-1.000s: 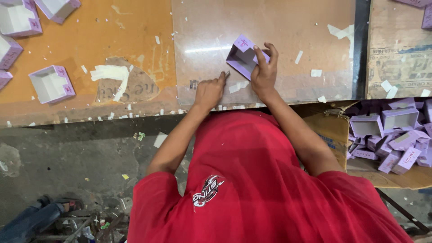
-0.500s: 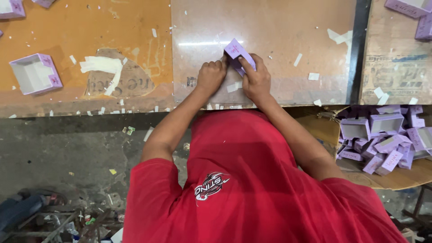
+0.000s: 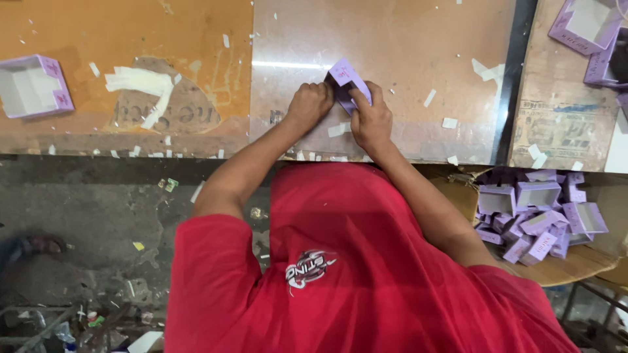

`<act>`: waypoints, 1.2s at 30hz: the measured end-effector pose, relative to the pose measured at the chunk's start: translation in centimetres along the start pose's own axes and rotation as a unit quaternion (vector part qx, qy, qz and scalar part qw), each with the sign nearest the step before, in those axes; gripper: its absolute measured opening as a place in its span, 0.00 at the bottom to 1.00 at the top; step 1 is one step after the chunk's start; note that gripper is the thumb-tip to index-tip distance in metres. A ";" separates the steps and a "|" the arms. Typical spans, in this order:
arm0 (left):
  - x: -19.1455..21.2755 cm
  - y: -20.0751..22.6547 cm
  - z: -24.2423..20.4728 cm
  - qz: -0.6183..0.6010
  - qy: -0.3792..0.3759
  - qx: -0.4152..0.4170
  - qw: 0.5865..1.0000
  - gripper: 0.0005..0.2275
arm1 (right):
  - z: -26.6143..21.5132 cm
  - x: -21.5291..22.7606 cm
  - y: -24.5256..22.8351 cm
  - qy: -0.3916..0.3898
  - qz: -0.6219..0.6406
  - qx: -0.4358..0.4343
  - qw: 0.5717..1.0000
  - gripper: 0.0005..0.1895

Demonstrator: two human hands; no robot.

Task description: The person assembles small purple cardboard boxes by folding flaps and pressing edges on a wooden table. The person handles multiple boxes one at a time, folding and tucking flaps to form the box shape, then places finished boxes aside.

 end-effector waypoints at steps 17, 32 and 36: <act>6.5 -0.2 -3.0 -0.129 0.034 0.010 0.991 0.22 | 0.3 -0.6 5.3 -0.006 0.052 -0.116 0.992 0.26; 8.3 -7.1 2.8 -0.310 -0.023 0.200 0.929 0.21 | -2.1 -2.0 4.5 -0.078 0.047 -0.125 0.988 0.19; 7.8 -7.1 3.2 -0.276 -0.003 0.173 0.945 0.23 | -2.8 -2.9 5.6 -0.079 0.055 -0.133 0.986 0.17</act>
Point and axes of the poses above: each hand's wrist, its own z-axis towards the middle knuckle, its own x-axis out of the back of the hand, y = z × x, the point moved 8 cm from there along z, towards the middle knuckle, and after that the axes turned 7 degrees about y, right-handed, at the moved point
